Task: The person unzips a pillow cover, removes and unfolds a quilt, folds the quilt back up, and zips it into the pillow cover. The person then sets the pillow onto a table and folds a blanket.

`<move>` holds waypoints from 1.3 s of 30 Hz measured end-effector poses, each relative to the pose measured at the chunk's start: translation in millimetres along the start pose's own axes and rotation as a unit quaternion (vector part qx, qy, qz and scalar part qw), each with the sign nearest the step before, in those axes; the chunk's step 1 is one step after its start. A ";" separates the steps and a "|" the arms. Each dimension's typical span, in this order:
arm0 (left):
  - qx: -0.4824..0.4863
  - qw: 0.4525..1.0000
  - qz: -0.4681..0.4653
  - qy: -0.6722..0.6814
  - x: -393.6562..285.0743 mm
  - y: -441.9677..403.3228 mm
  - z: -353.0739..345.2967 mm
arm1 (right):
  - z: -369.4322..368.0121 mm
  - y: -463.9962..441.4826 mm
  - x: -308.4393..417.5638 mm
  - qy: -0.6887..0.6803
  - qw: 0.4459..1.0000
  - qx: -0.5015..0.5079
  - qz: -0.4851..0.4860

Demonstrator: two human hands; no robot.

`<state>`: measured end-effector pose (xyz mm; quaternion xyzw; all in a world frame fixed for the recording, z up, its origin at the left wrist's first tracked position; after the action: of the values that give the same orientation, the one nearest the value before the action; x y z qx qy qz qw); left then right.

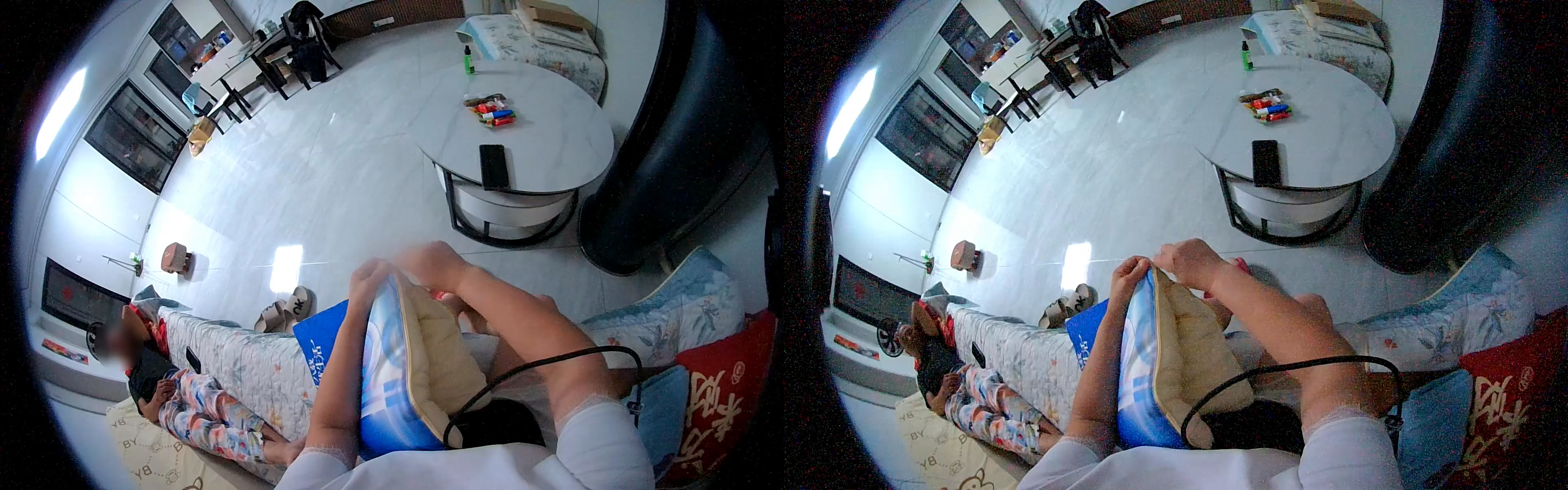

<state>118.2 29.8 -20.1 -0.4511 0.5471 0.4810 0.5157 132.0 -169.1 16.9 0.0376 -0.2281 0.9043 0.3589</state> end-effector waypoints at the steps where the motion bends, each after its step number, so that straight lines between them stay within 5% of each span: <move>1: -0.008 1.000 -0.002 -0.008 -0.8 0.3 -0.2 | 1.6 2.3 2.2 0.005 1.000 0.008 0.001; 15: -0.053 0.999 0.006 -0.009 -10.1 -8.4 -7.9 | -11.4 22.2 3.6 -0.129 0.985 -0.027 -0.108; 17: -0.007 0.998 0.057 -0.007 -14.4 -8.0 -3.0 | -15.6 28.8 5.8 -0.298 0.922 0.006 -0.246; 26: 0.100 0.985 0.139 -0.022 -40.5 -6.1 -2.6 | -70.8 33.1 1.7 -0.463 0.824 0.068 -0.319; 30: 0.074 0.986 0.095 -0.118 -24.1 -10.4 -3.5 | -95.8 21.4 1.9 -0.423 0.827 0.126 -0.348; 32: 0.044 0.995 0.066 -0.060 -18.3 -8.1 -7.6 | -124.7 20.6 1.8 -0.320 0.899 -0.019 -0.298; 36: 0.003 0.997 0.059 -0.042 -2.0 -10.5 -7.4 | -98.7 16.7 19.6 -0.228 0.906 -0.010 -0.356; 39: -0.031 0.998 0.029 -0.039 -1.7 -5.8 -13.3 | -60.1 17.9 17.1 -0.295 0.901 -0.015 -0.318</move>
<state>122.2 15.9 -18.7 -0.4315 0.5239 0.5302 0.5081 113.2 -143.3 -39.6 0.3679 -0.3129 0.6861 0.5440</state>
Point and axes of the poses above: each hand's wrist, its own y-axis away from the middle knuckle, its own z-axis out of the back of the hand, x = y × z, the point moved 1 cm from there along -y, towards the middle knuckle, and after that the axes turned 10 degrees about y, right-handed, at the moved point
